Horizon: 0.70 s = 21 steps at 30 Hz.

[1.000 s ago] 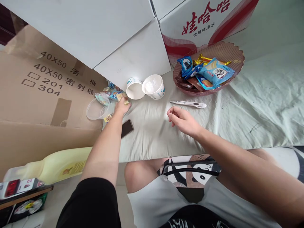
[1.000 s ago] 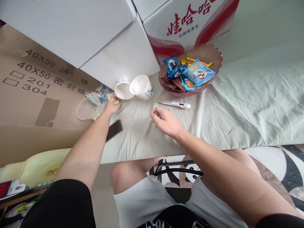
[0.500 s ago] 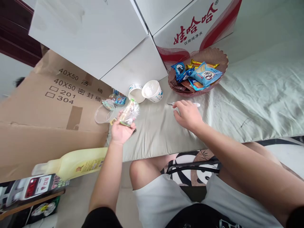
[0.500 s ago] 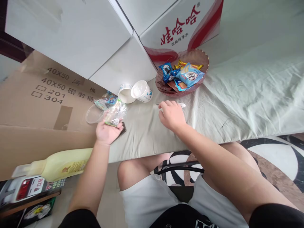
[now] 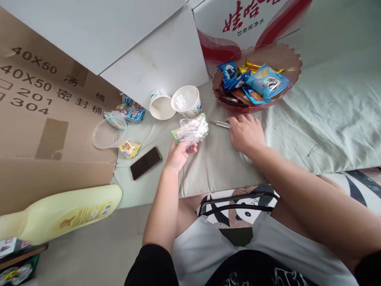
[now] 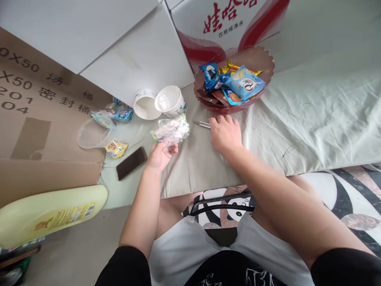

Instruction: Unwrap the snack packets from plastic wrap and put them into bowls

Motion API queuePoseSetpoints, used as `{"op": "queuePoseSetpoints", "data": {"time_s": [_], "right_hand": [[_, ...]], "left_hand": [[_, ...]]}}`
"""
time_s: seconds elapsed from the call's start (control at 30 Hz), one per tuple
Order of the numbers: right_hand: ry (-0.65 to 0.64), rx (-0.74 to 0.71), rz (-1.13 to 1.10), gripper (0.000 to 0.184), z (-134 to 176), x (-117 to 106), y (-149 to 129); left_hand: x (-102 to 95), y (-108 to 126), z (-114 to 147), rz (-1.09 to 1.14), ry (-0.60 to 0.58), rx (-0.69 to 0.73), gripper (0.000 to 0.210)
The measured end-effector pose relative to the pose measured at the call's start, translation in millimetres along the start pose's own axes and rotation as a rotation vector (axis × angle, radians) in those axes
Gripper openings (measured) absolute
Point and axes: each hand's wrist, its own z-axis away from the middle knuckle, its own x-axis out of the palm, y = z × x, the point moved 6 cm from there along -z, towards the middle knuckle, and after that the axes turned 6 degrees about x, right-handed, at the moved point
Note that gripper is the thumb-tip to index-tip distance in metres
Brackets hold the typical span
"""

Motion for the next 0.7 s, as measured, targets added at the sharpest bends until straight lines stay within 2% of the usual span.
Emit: {"op": "queuePoseSetpoints", "data": {"time_s": [0.17,0.3,0.43,0.53,0.7], "right_hand": [[0.018,0.036,-0.159,0.039,-0.9,3.6,-8.3],[0.087,-0.057,-0.392,0.035,3.0,7.1,-17.5],[0.147,-0.142,-0.547,0.033,7.1,2.7,-20.4],[0.109,-0.181,-0.608,0.033,11.4,-0.1,-24.4],[-0.011,-0.256,-0.633,0.035,21.1,1.9,-35.1]], "left_hand": [[-20.9,-1.4,4.8,0.067,0.037,0.024,0.045],[-25.8,-2.1,0.8,0.115,0.061,0.092,0.043],[-39.8,1.5,-4.0,0.006,0.279,0.246,0.055],[-44.4,5.7,-2.5,-0.187,0.387,0.347,0.073],[-27.4,9.4,1.0,-0.368,0.283,0.463,0.088]]}}
